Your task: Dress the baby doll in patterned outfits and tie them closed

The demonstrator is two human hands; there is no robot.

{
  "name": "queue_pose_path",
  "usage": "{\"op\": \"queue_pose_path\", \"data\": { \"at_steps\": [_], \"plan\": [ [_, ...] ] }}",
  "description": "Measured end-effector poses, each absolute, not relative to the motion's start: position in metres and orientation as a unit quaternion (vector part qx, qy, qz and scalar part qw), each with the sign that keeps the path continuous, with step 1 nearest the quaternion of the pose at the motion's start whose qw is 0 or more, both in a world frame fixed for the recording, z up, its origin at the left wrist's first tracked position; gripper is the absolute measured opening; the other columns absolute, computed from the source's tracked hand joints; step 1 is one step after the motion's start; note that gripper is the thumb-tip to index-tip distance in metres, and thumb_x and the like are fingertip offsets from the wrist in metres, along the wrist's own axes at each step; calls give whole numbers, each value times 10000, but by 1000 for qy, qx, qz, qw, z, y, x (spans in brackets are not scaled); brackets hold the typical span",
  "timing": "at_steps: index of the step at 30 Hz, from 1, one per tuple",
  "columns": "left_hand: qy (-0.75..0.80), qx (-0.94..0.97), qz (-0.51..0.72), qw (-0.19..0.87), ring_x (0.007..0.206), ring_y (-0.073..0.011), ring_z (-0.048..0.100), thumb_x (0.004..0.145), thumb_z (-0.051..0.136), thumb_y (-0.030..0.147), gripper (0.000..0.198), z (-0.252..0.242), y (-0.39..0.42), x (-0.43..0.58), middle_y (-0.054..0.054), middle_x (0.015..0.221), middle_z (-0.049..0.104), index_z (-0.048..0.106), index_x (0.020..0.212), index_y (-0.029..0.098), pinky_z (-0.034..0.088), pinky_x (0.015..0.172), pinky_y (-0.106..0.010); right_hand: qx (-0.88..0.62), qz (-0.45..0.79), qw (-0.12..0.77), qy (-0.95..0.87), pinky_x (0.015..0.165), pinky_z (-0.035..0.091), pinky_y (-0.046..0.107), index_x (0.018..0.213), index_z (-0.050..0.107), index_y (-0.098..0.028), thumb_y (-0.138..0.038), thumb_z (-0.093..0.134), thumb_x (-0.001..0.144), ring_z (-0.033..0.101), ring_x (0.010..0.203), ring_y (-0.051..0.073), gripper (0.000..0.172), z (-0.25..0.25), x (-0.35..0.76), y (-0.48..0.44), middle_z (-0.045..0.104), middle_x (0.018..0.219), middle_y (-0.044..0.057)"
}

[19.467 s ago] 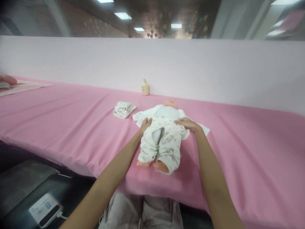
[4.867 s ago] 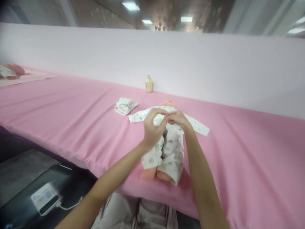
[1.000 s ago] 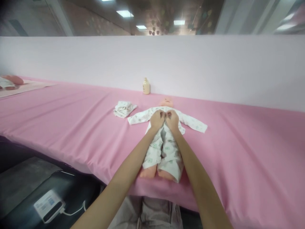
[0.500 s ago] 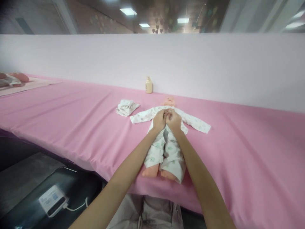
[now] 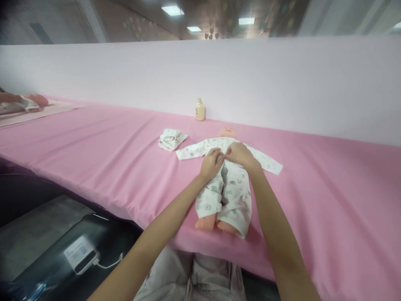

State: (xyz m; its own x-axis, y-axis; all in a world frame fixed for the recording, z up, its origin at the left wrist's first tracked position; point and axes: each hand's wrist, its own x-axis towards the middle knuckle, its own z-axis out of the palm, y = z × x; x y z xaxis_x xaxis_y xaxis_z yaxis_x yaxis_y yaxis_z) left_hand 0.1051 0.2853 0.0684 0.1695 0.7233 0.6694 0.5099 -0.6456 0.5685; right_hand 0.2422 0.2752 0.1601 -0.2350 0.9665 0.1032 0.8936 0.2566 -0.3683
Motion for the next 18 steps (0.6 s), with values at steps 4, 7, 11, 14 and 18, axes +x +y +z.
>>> {"op": "queue_pose_path", "data": {
  "at_steps": [4,7,11,14,18],
  "plan": [
    [424,749,497,113,1097,-200,545,843,515,132,146,68,287,106,-97,1166,563,609,953,152,412,1006,-336,-618,104,153,-764,544,406,213,711,689,-157,-186,615,675,572,546,123,88,154,239,281,675,671,35],
    [424,741,503,131,1089,-194,548,820,553,126,153,68,287,105,-94,1160,569,622,953,150,412,1003,-329,-611,112,159,-767,544,407,211,719,678,-168,-189,655,653,568,535,116,73,154,242,283,676,668,19],
    [424,731,508,166,1053,-178,564,814,582,142,89,72,289,103,-84,1112,593,647,873,159,413,989,-318,-595,146,170,-771,537,408,206,644,662,-176,-197,659,645,574,547,124,22,156,245,283,645,581,-1],
    [421,737,501,170,1046,-169,563,842,542,145,92,73,291,103,-83,1104,585,632,828,159,412,980,-310,-587,162,181,-773,527,406,198,610,670,-171,-194,659,631,587,579,134,33,158,246,281,634,557,1],
    [416,758,485,130,1055,-179,541,881,461,162,126,69,294,104,-96,1120,549,586,872,152,413,967,-324,-599,177,190,-758,509,397,201,608,684,-164,-216,657,622,583,576,142,61,158,246,280,627,543,6]
  ]
}}
